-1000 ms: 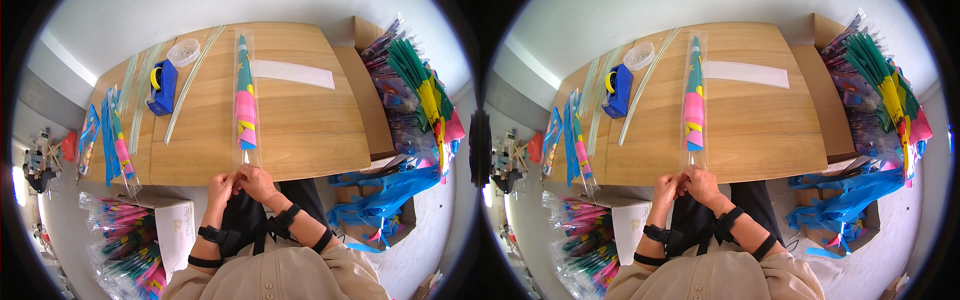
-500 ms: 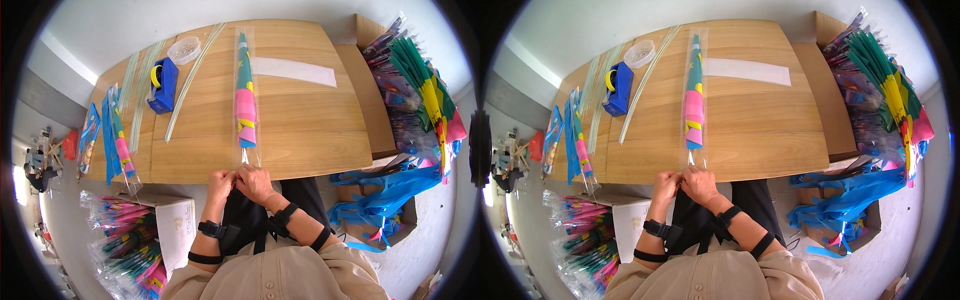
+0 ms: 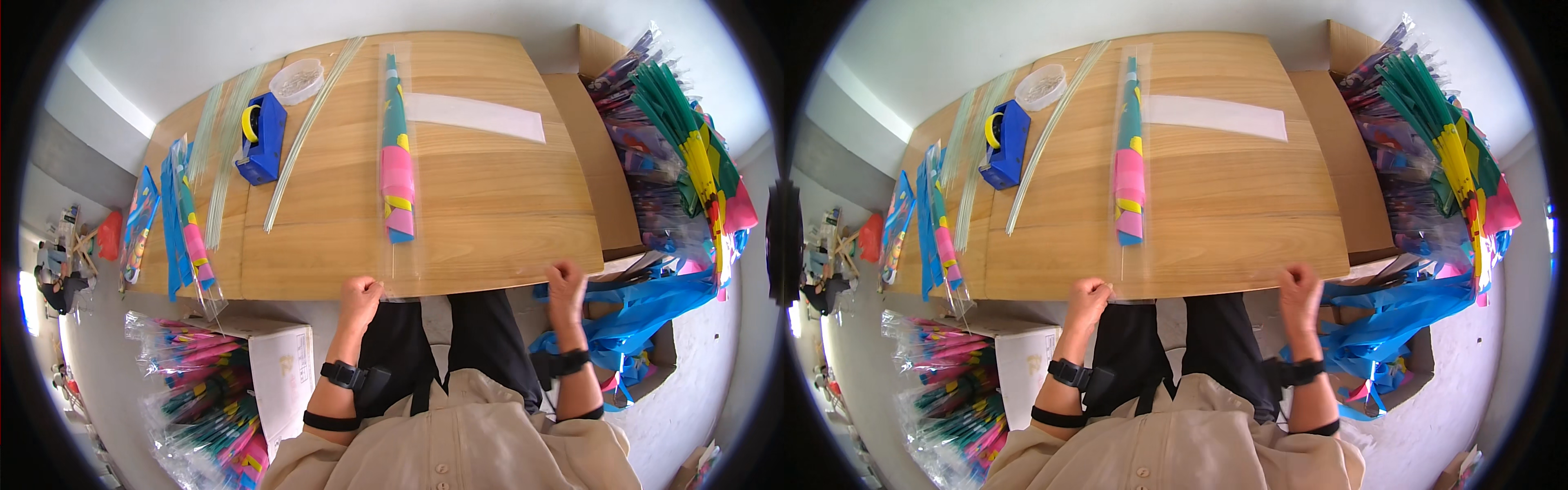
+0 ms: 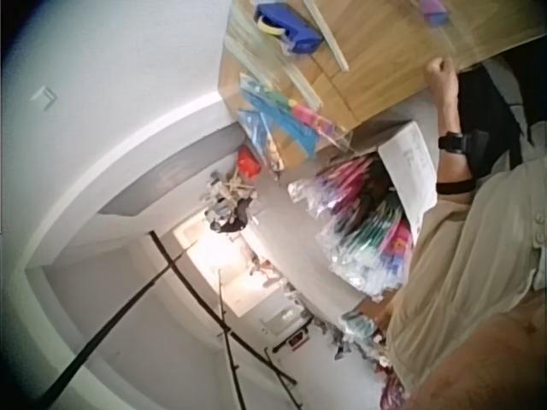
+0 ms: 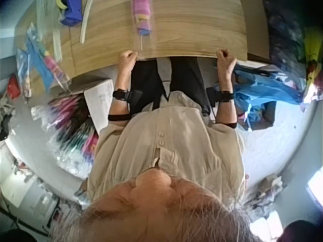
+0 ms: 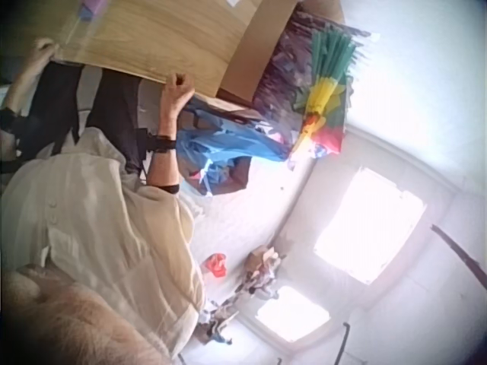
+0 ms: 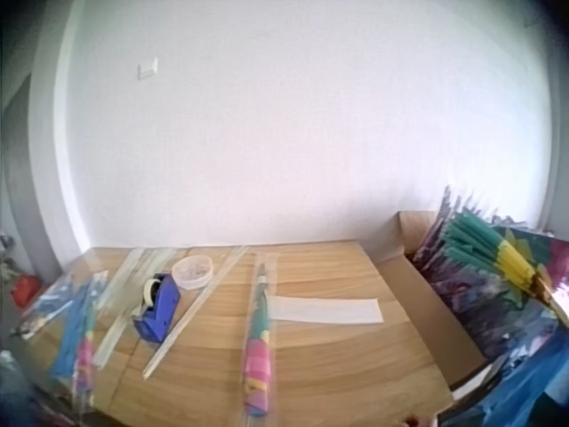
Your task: Assembling a colorful paper kite by folding material, inserting support sticks, and placing it into a plastic sleeve.
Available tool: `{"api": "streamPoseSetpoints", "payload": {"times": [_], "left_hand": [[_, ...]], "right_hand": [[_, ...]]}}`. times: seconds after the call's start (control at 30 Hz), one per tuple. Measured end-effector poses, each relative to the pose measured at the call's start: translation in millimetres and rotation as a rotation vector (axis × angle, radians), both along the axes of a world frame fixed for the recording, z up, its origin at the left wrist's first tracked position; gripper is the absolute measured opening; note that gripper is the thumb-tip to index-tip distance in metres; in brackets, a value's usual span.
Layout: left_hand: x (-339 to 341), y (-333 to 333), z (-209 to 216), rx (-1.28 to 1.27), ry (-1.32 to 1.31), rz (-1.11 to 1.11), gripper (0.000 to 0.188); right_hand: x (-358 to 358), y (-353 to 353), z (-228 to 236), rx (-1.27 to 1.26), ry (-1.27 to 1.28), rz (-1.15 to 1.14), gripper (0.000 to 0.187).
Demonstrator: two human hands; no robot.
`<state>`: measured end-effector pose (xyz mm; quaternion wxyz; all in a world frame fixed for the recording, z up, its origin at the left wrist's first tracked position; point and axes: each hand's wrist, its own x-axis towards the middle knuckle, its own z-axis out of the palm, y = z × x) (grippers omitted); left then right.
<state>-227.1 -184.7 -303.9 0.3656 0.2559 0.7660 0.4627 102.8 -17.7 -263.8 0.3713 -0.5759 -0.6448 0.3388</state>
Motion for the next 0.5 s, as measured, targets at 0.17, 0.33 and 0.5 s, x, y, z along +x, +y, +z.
{"api": "streamPoseSetpoints", "payload": {"times": [0.17,0.33,0.5], "left_hand": [[-1,-5,39,0.042,0.701,-0.183,0.014],[0,8,74,0.19,1.114,-0.562,0.054],[-2,16,59,0.179,1.107,-0.645,0.058]], "right_hand": [[69,-17,36,-0.097,-1.099,0.505,0.01],[16,-30,35,0.326,-0.579,0.674,0.025],[-117,-40,44,0.531,-0.124,0.846,0.043]]}}
